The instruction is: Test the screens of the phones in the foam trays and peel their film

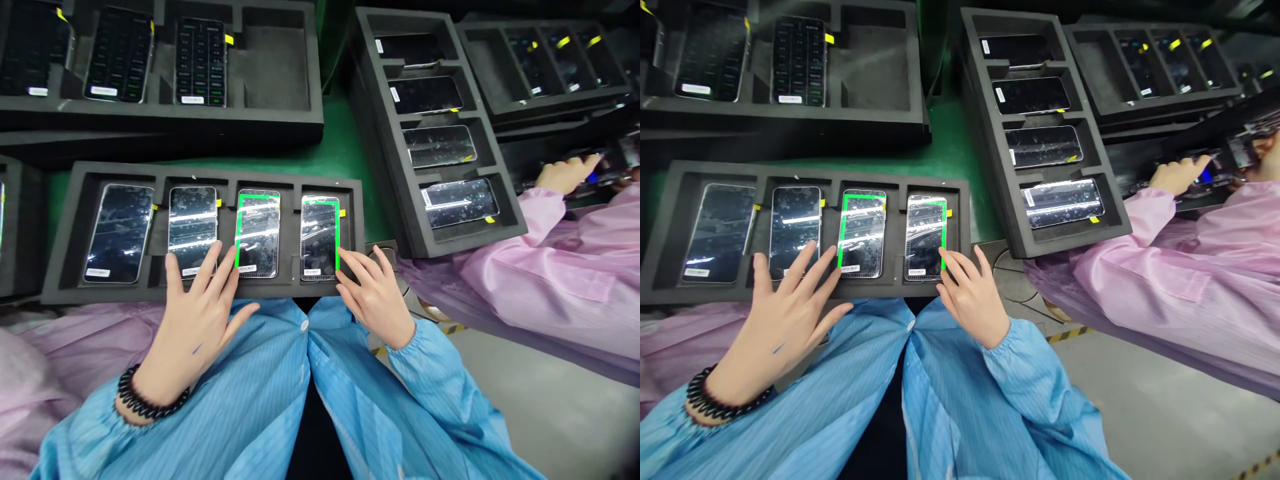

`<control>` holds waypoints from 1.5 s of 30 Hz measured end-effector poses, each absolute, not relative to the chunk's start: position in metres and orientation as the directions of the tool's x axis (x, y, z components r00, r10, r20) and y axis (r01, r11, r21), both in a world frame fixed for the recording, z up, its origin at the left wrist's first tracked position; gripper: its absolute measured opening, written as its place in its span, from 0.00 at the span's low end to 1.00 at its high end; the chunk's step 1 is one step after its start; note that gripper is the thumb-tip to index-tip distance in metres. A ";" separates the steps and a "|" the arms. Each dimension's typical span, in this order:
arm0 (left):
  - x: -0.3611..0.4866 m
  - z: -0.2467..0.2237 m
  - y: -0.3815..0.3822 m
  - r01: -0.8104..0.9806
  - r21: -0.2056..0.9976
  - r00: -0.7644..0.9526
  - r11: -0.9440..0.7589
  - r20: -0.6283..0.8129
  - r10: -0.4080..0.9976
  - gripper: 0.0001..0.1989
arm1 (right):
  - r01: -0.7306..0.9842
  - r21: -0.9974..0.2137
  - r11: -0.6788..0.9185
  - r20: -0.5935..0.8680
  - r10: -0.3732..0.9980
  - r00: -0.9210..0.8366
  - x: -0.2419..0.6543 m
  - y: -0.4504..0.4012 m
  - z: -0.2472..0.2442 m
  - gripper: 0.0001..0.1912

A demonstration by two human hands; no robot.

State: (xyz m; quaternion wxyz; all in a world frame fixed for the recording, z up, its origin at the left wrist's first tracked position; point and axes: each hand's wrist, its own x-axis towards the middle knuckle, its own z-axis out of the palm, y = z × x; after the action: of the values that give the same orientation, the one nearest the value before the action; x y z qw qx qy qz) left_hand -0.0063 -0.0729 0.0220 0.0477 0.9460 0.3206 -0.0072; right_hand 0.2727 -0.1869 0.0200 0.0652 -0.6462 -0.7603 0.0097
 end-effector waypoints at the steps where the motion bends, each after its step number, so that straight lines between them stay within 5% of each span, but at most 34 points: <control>1: -0.007 0.022 -0.073 0.607 0.086 0.795 -0.790 -0.046 0.605 0.31 | 0.979 -0.103 0.177 0.077 0.982 -0.170 0.273 -0.187 0.021 0.16; 17: -0.016 0.030 -0.061 0.562 0.119 0.827 -0.819 -0.059 0.559 0.28 | 0.894 -0.212 0.394 0.001 0.915 -0.403 0.299 -0.173 0.028 0.16; 22: -0.025 0.030 -0.040 0.483 0.169 0.875 -0.859 -0.071 0.478 0.21 | 0.830 -0.262 0.493 0.005 0.860 -0.510 0.315 -0.163 0.026 0.16; 32: -0.033 0.024 -0.026 0.399 0.145 0.917 -0.905 -0.038 0.398 0.20 | 0.789 -0.282 0.546 0.106 0.835 -0.540 0.324 -0.164 0.016 0.15; 45: 0.011 0.034 -0.079 0.662 0.045 0.749 -0.748 -0.082 0.658 0.27 | 0.800 -0.279 0.531 0.118 0.846 -0.521 0.323 -0.169 0.014 0.15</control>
State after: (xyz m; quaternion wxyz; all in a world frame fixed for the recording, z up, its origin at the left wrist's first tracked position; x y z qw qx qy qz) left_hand 0.0109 -0.0790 0.0338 0.0356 0.9344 0.3532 -0.0302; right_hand 0.3229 -0.1687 0.0139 0.1200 -0.4747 -0.8667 0.0953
